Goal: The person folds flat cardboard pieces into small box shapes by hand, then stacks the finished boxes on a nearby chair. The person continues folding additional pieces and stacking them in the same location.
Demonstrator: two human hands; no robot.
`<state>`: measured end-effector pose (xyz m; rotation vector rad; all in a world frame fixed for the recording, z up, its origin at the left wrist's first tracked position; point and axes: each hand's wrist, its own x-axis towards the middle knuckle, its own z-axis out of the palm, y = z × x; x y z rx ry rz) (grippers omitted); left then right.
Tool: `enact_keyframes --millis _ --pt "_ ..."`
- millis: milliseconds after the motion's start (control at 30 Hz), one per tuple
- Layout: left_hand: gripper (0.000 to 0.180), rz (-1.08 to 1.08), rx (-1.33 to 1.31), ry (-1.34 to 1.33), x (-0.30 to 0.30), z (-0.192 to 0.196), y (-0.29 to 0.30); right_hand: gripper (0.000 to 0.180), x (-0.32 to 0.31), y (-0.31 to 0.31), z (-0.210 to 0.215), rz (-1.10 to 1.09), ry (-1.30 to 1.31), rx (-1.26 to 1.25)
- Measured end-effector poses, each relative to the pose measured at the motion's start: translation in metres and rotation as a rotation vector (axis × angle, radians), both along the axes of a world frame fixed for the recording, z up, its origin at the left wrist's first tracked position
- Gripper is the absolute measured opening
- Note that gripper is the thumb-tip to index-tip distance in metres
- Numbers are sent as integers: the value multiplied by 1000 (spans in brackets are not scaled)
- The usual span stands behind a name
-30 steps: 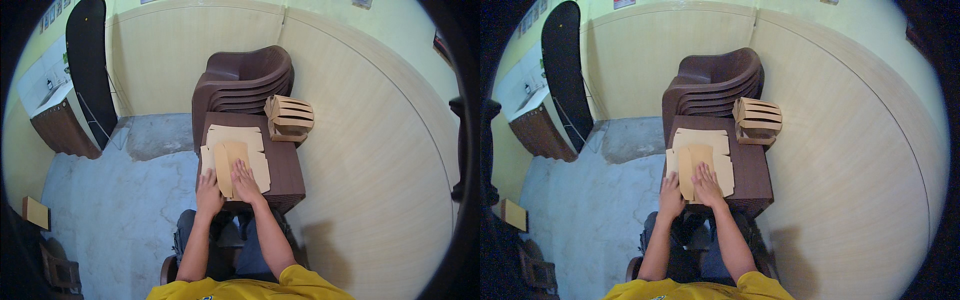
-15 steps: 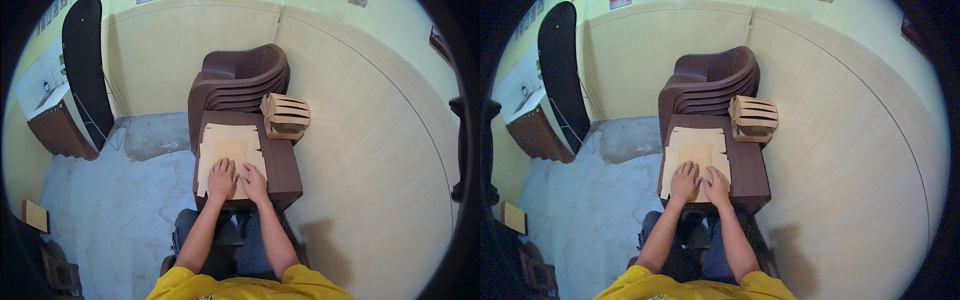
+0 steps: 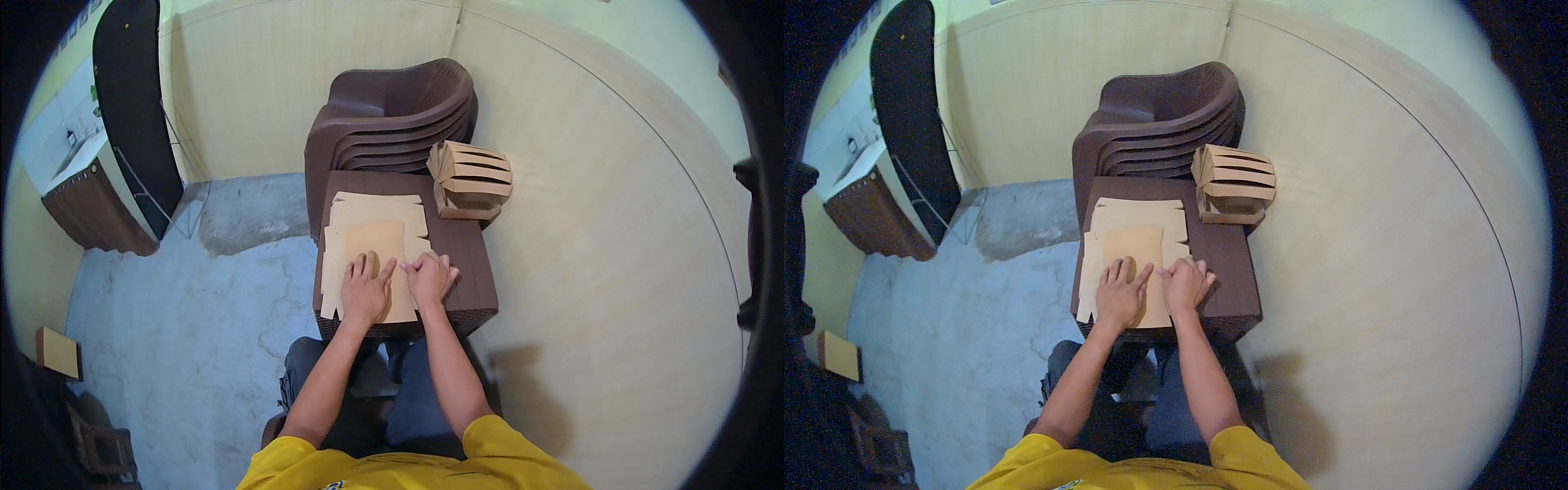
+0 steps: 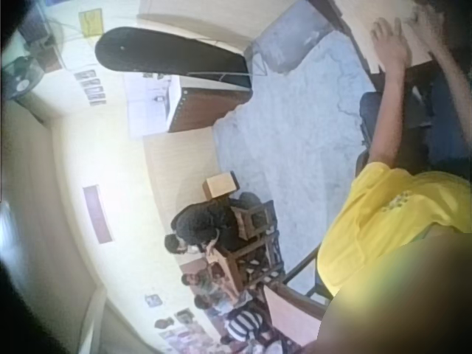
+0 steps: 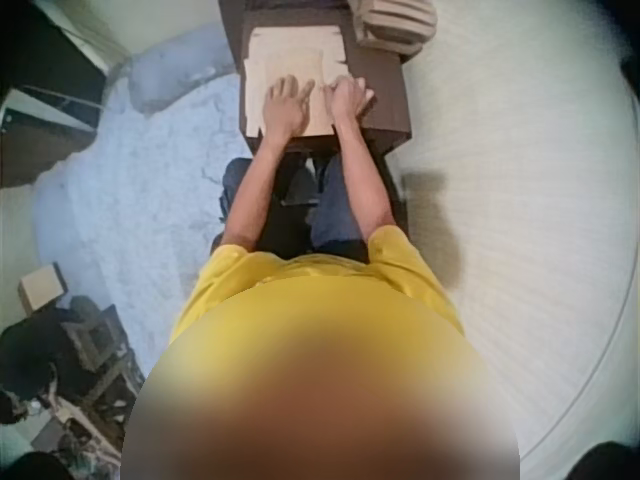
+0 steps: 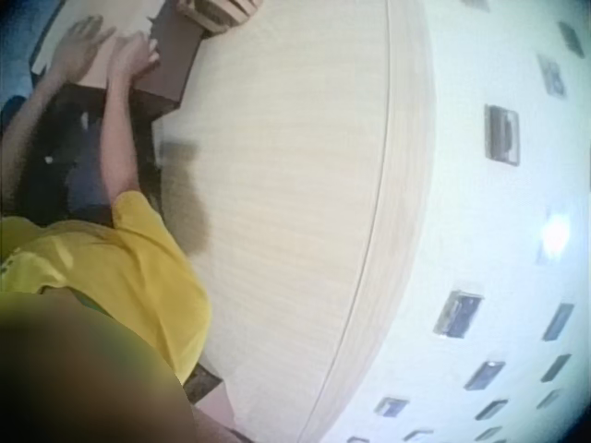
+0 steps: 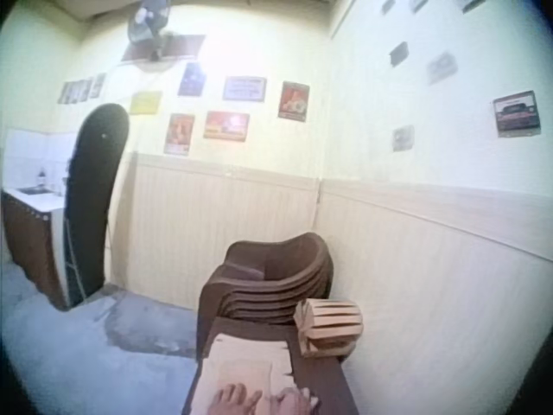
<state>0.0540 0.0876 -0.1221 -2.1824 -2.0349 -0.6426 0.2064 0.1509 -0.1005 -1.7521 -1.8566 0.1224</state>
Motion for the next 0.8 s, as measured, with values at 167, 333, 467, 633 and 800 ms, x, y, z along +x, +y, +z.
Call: enact_keyframes --millis 167,333,467,633,800 --pt "53 -12 -15 -24 -1 2 0 25 -28 62 -1 -78 -5 3" --pt "52 2 -30 -56 3 3 -2 25 -26 69 -4 -103 -30 -47" --pt "51 38 8 -75 6 2 -2 29 -16 25 -5 -48 -19 40" --pt "51 27 40 -87 5 -1 -1 30 15 -51 3 24 -35 31" --pt "51 12 59 -70 5 -2 -1 28 21 -64 5 50 -61 17"
